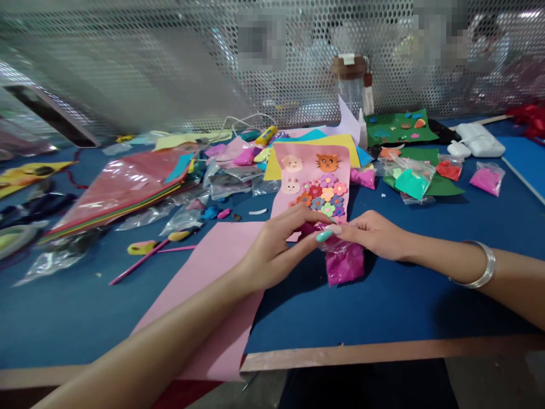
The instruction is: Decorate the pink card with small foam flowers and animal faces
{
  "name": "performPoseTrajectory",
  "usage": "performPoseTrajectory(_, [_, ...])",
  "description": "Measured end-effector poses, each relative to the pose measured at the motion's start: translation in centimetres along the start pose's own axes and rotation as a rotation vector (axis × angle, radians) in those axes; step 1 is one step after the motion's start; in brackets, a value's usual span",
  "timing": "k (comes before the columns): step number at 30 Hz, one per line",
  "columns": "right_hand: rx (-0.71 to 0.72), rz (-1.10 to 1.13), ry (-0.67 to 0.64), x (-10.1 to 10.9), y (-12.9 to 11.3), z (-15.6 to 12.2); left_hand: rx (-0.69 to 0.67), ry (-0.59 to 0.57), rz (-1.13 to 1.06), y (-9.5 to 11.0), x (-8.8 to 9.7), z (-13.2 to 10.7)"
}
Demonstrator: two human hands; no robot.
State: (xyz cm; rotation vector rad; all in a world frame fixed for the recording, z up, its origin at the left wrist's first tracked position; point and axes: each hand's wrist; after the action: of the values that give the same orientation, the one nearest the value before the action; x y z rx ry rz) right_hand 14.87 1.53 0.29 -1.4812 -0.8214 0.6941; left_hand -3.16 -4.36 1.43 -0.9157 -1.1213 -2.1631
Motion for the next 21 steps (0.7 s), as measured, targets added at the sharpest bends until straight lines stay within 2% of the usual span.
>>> performPoseTrajectory(3, [-0.009,0.024,0.003,0.0,0.0,0.0,-0.098,0.079,0.082,0.3,-0.3,0.0])
performPoseTrajectory(7, [-0.025,0.064,-0.025,0.0,-0.2,0.0,-0.086,0.113,0.096,0.2,-0.3,0.1])
performPoseTrajectory(11, [-0.042,0.009,-0.010,0.0,-0.4,0.0,0.090,0.190,-0.028,-0.2,0.3,0.1])
performPoseTrajectory(15, [-0.031,-0.035,0.017,-0.1,-0.4,0.0,0.309,0.252,-0.391,-0.6,0.8,0.2])
performPoseTrajectory(21, [0.002,-0.077,0.002,-0.2,-0.5,0.0,0.423,0.273,-0.667,-0.6,0.7,0.8])
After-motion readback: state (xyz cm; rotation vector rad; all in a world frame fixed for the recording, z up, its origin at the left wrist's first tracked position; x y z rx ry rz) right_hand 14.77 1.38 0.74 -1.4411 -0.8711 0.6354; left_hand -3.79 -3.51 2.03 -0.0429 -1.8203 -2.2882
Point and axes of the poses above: each hand's wrist, its own z-axis towards the middle knuckle, its own x-axis out of the back of the hand, y = z × x, and after that the axes turned 13 degrees about z, right-handed
